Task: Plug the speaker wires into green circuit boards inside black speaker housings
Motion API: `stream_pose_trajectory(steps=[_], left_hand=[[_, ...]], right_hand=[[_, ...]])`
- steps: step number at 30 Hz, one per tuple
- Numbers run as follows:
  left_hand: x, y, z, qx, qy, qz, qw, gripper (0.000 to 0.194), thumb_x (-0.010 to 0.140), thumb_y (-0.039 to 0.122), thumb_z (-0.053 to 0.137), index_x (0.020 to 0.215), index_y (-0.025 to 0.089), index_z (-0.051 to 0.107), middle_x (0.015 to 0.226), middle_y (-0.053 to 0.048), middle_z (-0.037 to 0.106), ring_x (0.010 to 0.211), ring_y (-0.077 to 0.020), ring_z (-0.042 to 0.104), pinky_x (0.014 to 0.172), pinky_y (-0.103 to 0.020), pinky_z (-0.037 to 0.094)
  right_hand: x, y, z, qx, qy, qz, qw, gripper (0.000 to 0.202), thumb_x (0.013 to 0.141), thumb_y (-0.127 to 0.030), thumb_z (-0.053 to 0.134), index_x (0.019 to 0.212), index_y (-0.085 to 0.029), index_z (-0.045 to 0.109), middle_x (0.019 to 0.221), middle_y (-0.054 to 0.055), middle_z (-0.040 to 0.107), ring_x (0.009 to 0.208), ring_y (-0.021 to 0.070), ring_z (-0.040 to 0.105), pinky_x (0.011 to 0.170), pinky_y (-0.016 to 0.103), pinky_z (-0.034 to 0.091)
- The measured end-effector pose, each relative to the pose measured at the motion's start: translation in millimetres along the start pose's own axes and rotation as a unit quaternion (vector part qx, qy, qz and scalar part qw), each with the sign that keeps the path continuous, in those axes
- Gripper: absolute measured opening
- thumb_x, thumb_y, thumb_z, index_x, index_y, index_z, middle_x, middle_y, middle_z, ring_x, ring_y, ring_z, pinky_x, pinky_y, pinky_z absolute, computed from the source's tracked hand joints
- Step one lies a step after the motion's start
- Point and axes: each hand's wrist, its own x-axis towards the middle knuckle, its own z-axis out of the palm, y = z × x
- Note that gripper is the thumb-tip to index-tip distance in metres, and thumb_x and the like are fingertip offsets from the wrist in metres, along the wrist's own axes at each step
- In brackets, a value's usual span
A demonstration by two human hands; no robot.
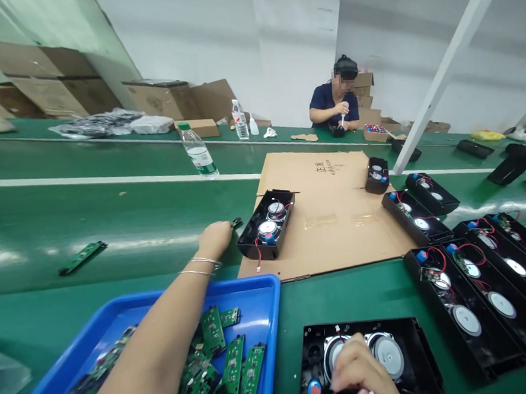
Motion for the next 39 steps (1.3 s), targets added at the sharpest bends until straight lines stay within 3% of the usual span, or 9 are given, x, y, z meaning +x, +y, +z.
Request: stream_pose_trajectory(steps=[3,6,9,12,15,18,23,28,39], left_hand=[[-17.3,3.5,-12.3,-0.034,0.019,-0.038,0.999,0.023,0.088,0.032,0.057,0.103,0.014,0.061,0.107,-0.008,0.065,0.100,-0.0234,0.061,0.087,-0.046,0.048],[-57.1,-0.4,-32.4,-0.093,0.050,-0.059,0.993,0.019,0.085,0.026,0.057,0.097,0.012,0.061,0.102,-0.012,0.067,0.101,-0.0274,0.062,0.088,-0.045,0.047],[-125.9,1.6,-41.4,-0.177,0.059,-0.054,0.981,0.025,0.078,0.031,0.056,0.096,0.015,0.056,0.088,-0.012,0.071,0.088,-0.0300,0.068,0.076,-0.039,0.053],[-210.3,18.1,-28.8,-0.275,0.048,-0.037,0.959,0.031,0.072,0.042,0.057,0.094,0.020,0.050,0.071,-0.002,0.069,0.064,-0.0225,0.068,0.057,-0.031,0.054],[-280.9,45.5,-0.9,-0.488,0.010,-0.056,0.871,0.032,0.071,0.040,0.063,0.092,0.023,0.044,0.057,0.005,0.062,0.040,-0.0135,0.054,0.040,-0.023,0.043],[-321.1,70.4,28.5,-0.602,-0.010,-0.078,0.795,0.032,0.075,0.041,0.065,0.096,0.020,0.052,0.058,0.005,0.061,0.043,-0.0097,0.049,0.042,-0.021,0.041],[-342.8,91.1,54.8,-0.759,-0.022,-0.120,0.639,0.044,0.072,0.050,0.069,0.103,0.019,0.068,0.085,-0.006,0.072,0.076,-0.0195,0.064,0.070,-0.030,0.054],[-347.7,93.9,55.5,-0.758,-0.070,-0.088,0.643,0.045,0.070,0.044,0.074,0.109,0.023,0.069,0.116,-0.009,0.067,0.111,-0.0289,0.058,0.095,-0.037,0.048],[-348.9,98.6,53.0,-0.796,-0.069,-0.066,0.597,0.043,0.068,0.041,0.077,0.107,0.023,0.070,0.111,-0.011,0.070,0.113,-0.0318,0.058,0.097,-0.040,0.046]], right_hand=[[8.3,-9.3,-14.5,-0.063,0.008,-0.043,0.997,0.029,0.098,-0.037,0.034,0.109,-0.024,0.057,0.079,0.006,0.066,0.071,0.0168,0.057,0.063,0.030,0.050],[9.4,-14.7,-27.3,0.055,-0.006,0.016,0.998,0.024,0.096,-0.028,0.044,0.119,-0.026,0.052,0.069,0.000,0.066,0.052,0.0106,0.057,0.049,0.020,0.048],[11.7,-18.3,-35.1,0.154,-0.011,0.065,0.986,0.017,0.094,-0.024,0.049,0.106,-0.027,0.061,0.074,0.000,0.069,0.053,0.0093,0.060,0.048,0.018,0.048],[19.5,-24.2,-38.1,0.132,-0.045,0.043,0.989,0.017,0.094,-0.027,0.050,0.102,-0.025,0.064,0.075,0.001,0.069,0.071,0.0136,0.063,0.066,0.025,0.052],[27.5,-32.7,-35.9,0.086,-0.087,0.079,0.989,0.017,0.093,-0.031,0.050,0.100,-0.022,0.062,0.069,0.000,0.066,0.068,0.0138,0.061,0.065,0.025,0.050],[30.2,-39.6,-27.9,0.005,-0.135,0.055,0.989,0.024,0.095,-0.029,0.043,0.083,-0.020,0.063,0.068,0.001,0.063,0.063,0.0134,0.056,0.063,0.026,0.045],[25.0,-41.4,-12.0,-0.086,-0.092,-0.061,0.990,0.030,0.094,-0.019,0.042,0.070,-0.018,0.060,0.056,-0.002,0.052,0.054,0.0114,0.042,0.059,0.027,0.034],[22.4,-39.3,-9.8,-0.126,-0.067,-0.105,0.984,0.028,0.092,-0.014,0.043,0.069,-0.016,0.058,0.056,-0.002,0.049,0.055,0.0115,0.038,0.060,0.027,0.030],[22.0,-41.3,-12.9,-0.103,-0.066,-0.107,0.987,0.024,0.090,-0.009,0.044,0.069,-0.017,0.054,0.060,0.000,0.054,0.056,0.0115,0.038,0.061,0.028,0.032]])
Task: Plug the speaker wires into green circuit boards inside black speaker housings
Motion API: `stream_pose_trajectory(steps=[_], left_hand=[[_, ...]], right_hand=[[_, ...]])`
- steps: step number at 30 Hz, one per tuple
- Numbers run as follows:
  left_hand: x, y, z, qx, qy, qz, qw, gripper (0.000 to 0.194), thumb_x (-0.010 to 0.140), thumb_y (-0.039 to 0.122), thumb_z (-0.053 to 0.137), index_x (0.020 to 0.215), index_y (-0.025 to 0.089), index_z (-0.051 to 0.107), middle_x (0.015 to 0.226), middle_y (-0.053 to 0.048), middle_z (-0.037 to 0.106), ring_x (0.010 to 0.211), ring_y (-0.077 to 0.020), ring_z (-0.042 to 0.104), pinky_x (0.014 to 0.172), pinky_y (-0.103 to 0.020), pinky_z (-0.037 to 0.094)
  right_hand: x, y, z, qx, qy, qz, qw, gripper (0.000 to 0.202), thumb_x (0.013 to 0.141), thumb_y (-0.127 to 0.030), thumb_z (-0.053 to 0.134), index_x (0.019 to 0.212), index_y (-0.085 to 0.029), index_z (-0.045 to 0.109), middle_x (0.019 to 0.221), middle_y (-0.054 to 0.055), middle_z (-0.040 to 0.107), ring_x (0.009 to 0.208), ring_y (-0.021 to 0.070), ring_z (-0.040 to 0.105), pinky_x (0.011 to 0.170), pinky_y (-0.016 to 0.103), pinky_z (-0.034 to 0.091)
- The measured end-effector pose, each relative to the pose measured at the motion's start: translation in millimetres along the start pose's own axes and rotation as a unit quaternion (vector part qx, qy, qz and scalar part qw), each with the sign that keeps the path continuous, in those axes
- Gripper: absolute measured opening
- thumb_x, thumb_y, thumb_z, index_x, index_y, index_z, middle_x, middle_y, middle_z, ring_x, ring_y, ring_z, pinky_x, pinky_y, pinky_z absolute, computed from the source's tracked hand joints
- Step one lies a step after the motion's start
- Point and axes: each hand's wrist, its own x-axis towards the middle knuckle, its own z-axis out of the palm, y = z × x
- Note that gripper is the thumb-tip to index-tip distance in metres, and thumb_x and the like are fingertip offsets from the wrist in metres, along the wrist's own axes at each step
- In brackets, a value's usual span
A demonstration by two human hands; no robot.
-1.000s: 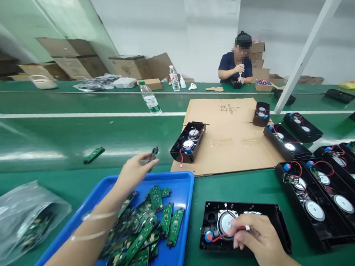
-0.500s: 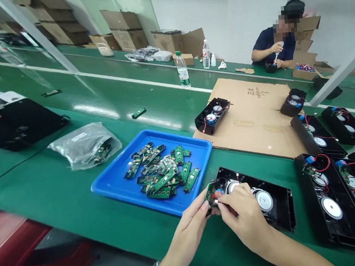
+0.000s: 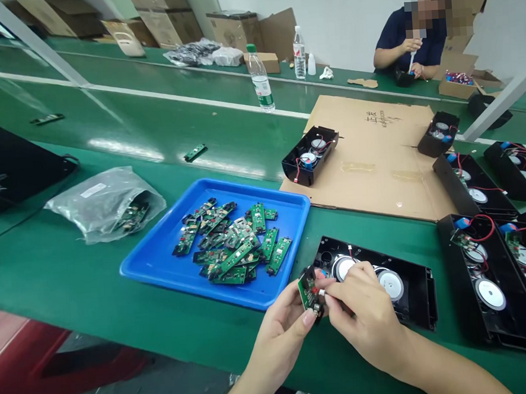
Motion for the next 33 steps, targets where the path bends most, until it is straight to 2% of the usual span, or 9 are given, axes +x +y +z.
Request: stream_pose_trajectory(steps=[3,6,13,19,22,25,29,31,33], left_hand=[[-1.0,-1.0,-1.7,0.017,0.000,-0.006,1.000,0.044,0.069,0.040,0.077,0.109,0.023,0.069,0.114,-0.011,0.068,0.111,-0.0311,0.059,0.095,-0.038,0.048],[-2.4,0.0,-2.4,0.052,-0.006,-0.006,0.999,0.044,0.071,0.039,0.076,0.111,0.023,0.068,0.115,-0.011,0.068,0.109,-0.0305,0.061,0.092,-0.035,0.050],[-7.0,13.2,1.3,0.157,0.014,-0.017,0.987,0.034,0.067,0.038,0.077,0.095,0.020,0.071,0.109,-0.013,0.071,0.103,-0.0317,0.064,0.087,-0.035,0.053],[-8.9,16.5,9.0,0.188,0.066,-0.022,0.980,0.024,0.065,0.035,0.077,0.084,0.023,0.070,0.101,-0.008,0.073,0.098,-0.0283,0.066,0.084,-0.031,0.052],[-5.7,16.5,5.2,0.202,0.055,-0.028,0.977,0.026,0.064,0.035,0.078,0.086,0.025,0.069,0.097,-0.007,0.073,0.091,-0.0268,0.066,0.079,-0.031,0.054],[-4.0,21.6,0.5,0.246,0.055,-0.013,0.968,0.024,0.062,0.033,0.079,0.083,0.027,0.069,0.094,-0.006,0.072,0.093,-0.0282,0.065,0.077,-0.032,0.054],[-7.7,31.0,2.0,0.240,0.098,-0.018,0.966,0.020,0.060,0.033,0.080,0.075,0.029,0.067,0.092,-0.005,0.072,0.090,-0.0284,0.065,0.063,-0.028,0.055],[-9.2,31.3,5.5,0.238,0.096,-0.040,0.966,0.021,0.056,0.031,0.081,0.072,0.028,0.067,0.083,-0.004,0.072,0.081,-0.0269,0.066,0.062,-0.029,0.055],[-9.6,27.9,10.2,0.251,0.074,-0.077,0.962,0.022,0.054,0.027,0.081,0.073,0.028,0.069,0.079,-0.004,0.073,0.075,-0.0261,0.066,0.066,-0.030,0.055]], right_hand=[[1.6,2.0,-2.4,0.005,-0.023,-0.002,1.000,0.022,0.090,-0.009,0.045,0.072,-0.017,0.055,0.065,0.000,0.060,0.057,0.0111,0.039,0.063,0.029,0.033],[2.7,3.6,-6.5,-0.021,-0.047,-0.012,0.999,0.024,0.090,-0.008,0.045,0.070,-0.016,0.054,0.062,0.000,0.059,0.057,0.0115,0.039,0.064,0.030,0.033],[6.7,6.6,-20.7,-0.073,-0.128,-0.113,0.983,0.035,0.094,-0.007,0.032,0.071,-0.014,0.057,0.058,0.002,0.051,0.057,0.0139,0.038,0.062,0.032,0.032],[8.2,8.4,-18.9,-0.052,-0.124,-0.143,0.981,0.033,0.093,-0.006,0.033,0.074,-0.011,0.059,0.065,0.004,0.058,0.061,0.0140,0.041,0.062,0.032,0.033],[9.9,6.9,-19.8,-0.049,-0.133,-0.118,0.983,0.032,0.095,-0.008,0.033,0.078,-0.011,0.060,0.066,0.004,0.059,0.061,0.0141,0.043,0.062,0.032,0.035],[11.5,9.9,-34.3,-0.035,-0.144,-0.063,0.987,0.025,0.097,-0.015,0.036,0.089,-0.014,0.060,0.075,0.005,0.064,0.070,0.0160,0.052,0.066,0.033,0.041],[3.5,27.7,-64.2,-0.030,-0.091,0.091,0.991,0.020,0.096,-0.016,0.039,0.098,-0.019,0.059,0.084,0.005,0.066,0.076,0.0158,0.060,0.067,0.029,0.049],[-4.8,37.6,-72.5,-0.043,-0.125,0.152,0.979,0.024,0.094,-0.011,0.039,0.098,-0.020,0.061,0.085,0.004,0.066,0.074,0.0151,0.062,0.066,0.027,0.050],[-13.2,43.6,-73.7,-0.045,-0.198,0.163,0.966,0.031,0.092,-0.006,0.037,0.103,-0.020,0.062,0.093,0.005,0.066,0.079,0.0152,0.063,0.067,0.027,0.051]])
